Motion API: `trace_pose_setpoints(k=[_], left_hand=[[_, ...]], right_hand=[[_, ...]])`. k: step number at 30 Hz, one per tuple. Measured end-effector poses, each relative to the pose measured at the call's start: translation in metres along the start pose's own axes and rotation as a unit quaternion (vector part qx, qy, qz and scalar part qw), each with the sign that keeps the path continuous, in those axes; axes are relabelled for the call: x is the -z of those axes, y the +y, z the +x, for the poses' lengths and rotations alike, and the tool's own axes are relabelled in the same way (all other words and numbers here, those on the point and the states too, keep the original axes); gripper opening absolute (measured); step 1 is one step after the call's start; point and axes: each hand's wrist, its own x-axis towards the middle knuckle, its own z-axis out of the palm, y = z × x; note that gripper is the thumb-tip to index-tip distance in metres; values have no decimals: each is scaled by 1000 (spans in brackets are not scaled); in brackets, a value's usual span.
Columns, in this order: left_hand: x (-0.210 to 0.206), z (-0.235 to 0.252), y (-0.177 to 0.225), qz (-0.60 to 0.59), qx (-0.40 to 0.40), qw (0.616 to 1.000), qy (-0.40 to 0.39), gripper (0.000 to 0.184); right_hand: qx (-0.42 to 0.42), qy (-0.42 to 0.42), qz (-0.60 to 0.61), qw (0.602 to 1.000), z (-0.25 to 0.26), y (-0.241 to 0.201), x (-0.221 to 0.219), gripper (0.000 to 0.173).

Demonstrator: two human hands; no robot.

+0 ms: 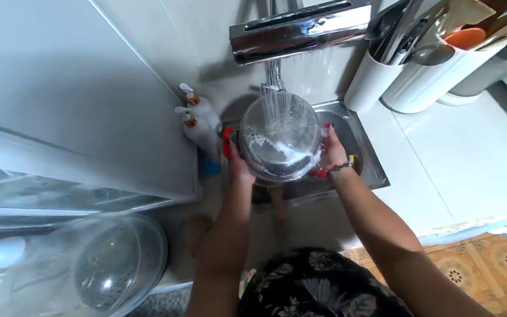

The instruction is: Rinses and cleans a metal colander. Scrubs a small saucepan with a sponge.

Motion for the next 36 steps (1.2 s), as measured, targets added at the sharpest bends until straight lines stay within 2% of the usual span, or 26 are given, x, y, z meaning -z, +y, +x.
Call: trace_pose_setpoints(k=[3, 6, 8, 11, 14, 19, 21, 23, 26, 30, 33, 36], left_hand=[[-1, 3, -14, 70, 50, 995, 50, 61], [6, 12, -26, 120, 85, 987, 58, 55], [12, 15, -33, 156, 105, 982, 30, 57], [-5, 6, -35, 161, 140, 977, 6, 63], [-16, -1, -38, 159, 165, 973, -27, 60], [-19, -6, -29, 73, 153, 984, -60, 43], [-18, -8, -21, 44, 150, 986, -51, 38], [-16, -12, -11, 74, 146, 986, -24, 35], [1, -10, -8, 130, 147, 981, -4, 39], [25, -3, -7, 185, 142, 972, 33, 41], [29, -3, -1, 184, 151, 970, 43, 43], [30, 1, 0, 155, 157, 974, 44, 44]], right_hand=[[25, 12, 10, 1000, -2, -11, 3, 48], [49, 27, 17, 998, -11, -26, 4, 43], [56, 43, 29, 997, -13, -35, 7, 42], [69, 69, 42, 994, -14, -45, 14, 45], [59, 81, 44, 994, -11, -44, 30, 51], [-8, 40, 41, 998, 18, 1, 81, 64], [-25, 54, 59, 996, 36, 31, 97, 63], [-39, 58, 67, 995, 43, 54, 101, 62], [-73, 36, 58, 995, 38, 66, 91, 63], [-99, 33, 0, 995, 0, 34, 41, 51], [-96, -5, -17, 995, 2, 34, 30, 53], [-82, 9, -8, 997, 9, 35, 21, 50]])
